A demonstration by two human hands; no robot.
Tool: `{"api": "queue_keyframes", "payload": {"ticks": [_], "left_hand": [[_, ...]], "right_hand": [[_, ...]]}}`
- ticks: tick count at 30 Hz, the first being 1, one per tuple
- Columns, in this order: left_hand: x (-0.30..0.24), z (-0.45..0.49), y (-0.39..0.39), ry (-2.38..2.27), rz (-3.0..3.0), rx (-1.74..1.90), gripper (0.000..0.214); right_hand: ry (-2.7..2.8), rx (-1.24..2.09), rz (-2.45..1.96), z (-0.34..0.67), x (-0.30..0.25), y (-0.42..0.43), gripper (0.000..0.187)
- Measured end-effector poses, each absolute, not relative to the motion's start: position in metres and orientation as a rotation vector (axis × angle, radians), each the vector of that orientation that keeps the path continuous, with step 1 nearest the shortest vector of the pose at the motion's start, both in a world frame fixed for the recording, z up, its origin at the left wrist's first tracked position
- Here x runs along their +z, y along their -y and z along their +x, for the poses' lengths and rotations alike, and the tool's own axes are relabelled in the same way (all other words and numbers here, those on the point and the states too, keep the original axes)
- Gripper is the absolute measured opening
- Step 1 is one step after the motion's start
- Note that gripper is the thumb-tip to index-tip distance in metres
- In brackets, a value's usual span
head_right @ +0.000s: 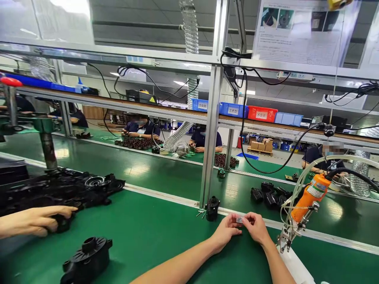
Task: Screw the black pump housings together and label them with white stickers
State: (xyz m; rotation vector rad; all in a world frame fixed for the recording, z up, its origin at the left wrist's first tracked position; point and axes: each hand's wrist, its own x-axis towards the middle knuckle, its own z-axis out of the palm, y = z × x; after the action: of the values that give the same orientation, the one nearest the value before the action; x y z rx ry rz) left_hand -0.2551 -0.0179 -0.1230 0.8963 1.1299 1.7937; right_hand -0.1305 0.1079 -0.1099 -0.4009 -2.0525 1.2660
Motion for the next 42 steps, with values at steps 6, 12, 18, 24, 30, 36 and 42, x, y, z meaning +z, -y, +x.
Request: {"api": "queue_keyframes", "payload": {"ticks": [6,12,18,24,30,36,42], "left_hand": [[-0.114,-0.245,0.028,-1.315,1.123,1.886,0.073],[-0.033,-0.286,0.064,-2.332,1.732,1.558,0.083],[-0.018,-0.337,0.082,-2.371,1.658,0.993,0.087],[-0.046,-0.273,0.073,-2.078,1.880,0.954,0.104],[-0.087,-0.201,0.067,-1.760,1.683,1.354,0.099],[-0.095,-0.211,0.069,-1.278,1.745,1.333,0.110],[-0.104,-0.216,0.058,-1.031,1.208,1.572,0.094]], "right_hand": [[1.895,1.309,-0.447,-0.127,-0.087,-0.097,0.062],[1.682,1.287,-0.490,-0.121,-0.042,-0.071,0.064],[1.764,1.339,-0.435,-0.077,-0.075,-0.004,0.047],[1.514,1.549,-0.626,-0.047,-0.116,-0.006,0.049],[1.224,1.583,-0.774,-0.046,-0.118,-0.034,0.054],[1.135,1.698,-0.749,-0.044,-0.120,-0.037,0.051],[1.209,1.814,-0.637,-0.043,-0.107,-0.033,0.046]]}}
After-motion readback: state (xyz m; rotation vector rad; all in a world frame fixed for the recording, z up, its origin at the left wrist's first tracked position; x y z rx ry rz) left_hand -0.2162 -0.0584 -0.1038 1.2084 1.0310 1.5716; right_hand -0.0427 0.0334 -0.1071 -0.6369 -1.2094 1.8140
